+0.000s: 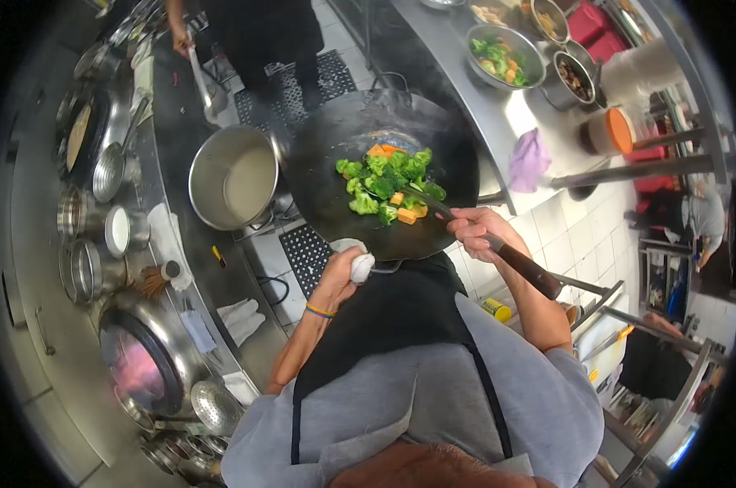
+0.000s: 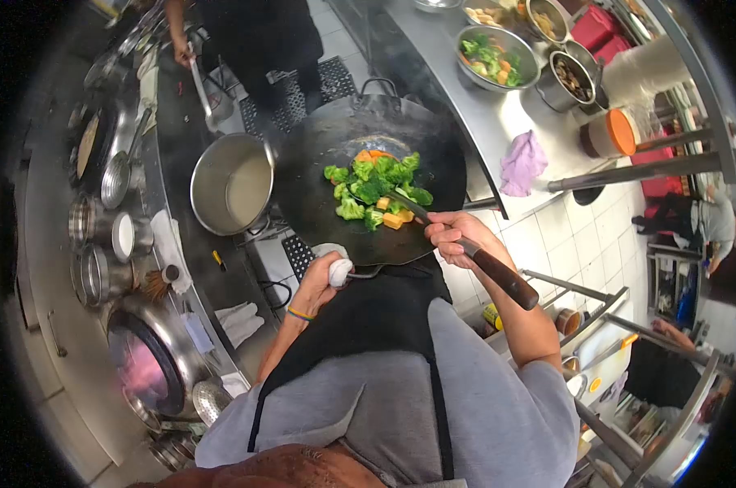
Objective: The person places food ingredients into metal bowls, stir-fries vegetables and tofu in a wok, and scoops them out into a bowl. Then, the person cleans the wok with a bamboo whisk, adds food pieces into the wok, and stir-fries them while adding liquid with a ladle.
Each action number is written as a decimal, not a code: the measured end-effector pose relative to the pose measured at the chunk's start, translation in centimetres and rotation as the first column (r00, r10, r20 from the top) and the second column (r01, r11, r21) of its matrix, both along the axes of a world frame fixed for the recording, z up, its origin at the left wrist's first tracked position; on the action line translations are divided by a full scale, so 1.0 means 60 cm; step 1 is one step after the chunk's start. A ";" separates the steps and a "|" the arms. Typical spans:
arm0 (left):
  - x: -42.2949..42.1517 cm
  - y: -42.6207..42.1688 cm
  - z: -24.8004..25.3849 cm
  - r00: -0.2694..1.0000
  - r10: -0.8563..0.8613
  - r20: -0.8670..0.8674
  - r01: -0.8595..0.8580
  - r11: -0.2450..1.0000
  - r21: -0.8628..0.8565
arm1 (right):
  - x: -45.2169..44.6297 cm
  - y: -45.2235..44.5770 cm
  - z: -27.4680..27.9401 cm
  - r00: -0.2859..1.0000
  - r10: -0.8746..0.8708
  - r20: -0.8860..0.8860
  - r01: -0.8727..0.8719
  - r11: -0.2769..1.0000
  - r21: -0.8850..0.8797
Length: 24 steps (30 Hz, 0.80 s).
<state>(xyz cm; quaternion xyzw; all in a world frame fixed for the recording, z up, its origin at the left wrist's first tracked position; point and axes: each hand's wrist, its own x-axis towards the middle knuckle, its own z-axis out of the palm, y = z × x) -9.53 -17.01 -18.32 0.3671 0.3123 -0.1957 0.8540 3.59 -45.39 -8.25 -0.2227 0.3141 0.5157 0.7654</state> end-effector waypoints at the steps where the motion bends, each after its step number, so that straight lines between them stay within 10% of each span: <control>1: 0.004 0.001 0.007 1.000 0.001 0.008 -0.001 1.000 0.002 | 0.004 -0.008 0.014 1.000 -0.016 0.020 0.016 1.000 0.003; 14: 0.109 -0.014 0.079 0.982 0.001 0.187 -0.003 1.000 0.007 | 0.107 -0.119 0.230 0.787 -0.220 0.577 0.311 0.948 -0.063; 21: 0.124 -0.013 0.043 0.979 0.041 0.199 -0.038 0.999 -0.018 | 0.248 -0.156 0.177 0.540 0.222 0.812 0.486 0.706 -0.516; 24: 0.124 -0.005 0.028 0.978 0.043 0.204 -0.028 0.997 -0.076 | 0.315 -0.199 0.100 0.376 0.655 0.655 0.591 0.375 -0.714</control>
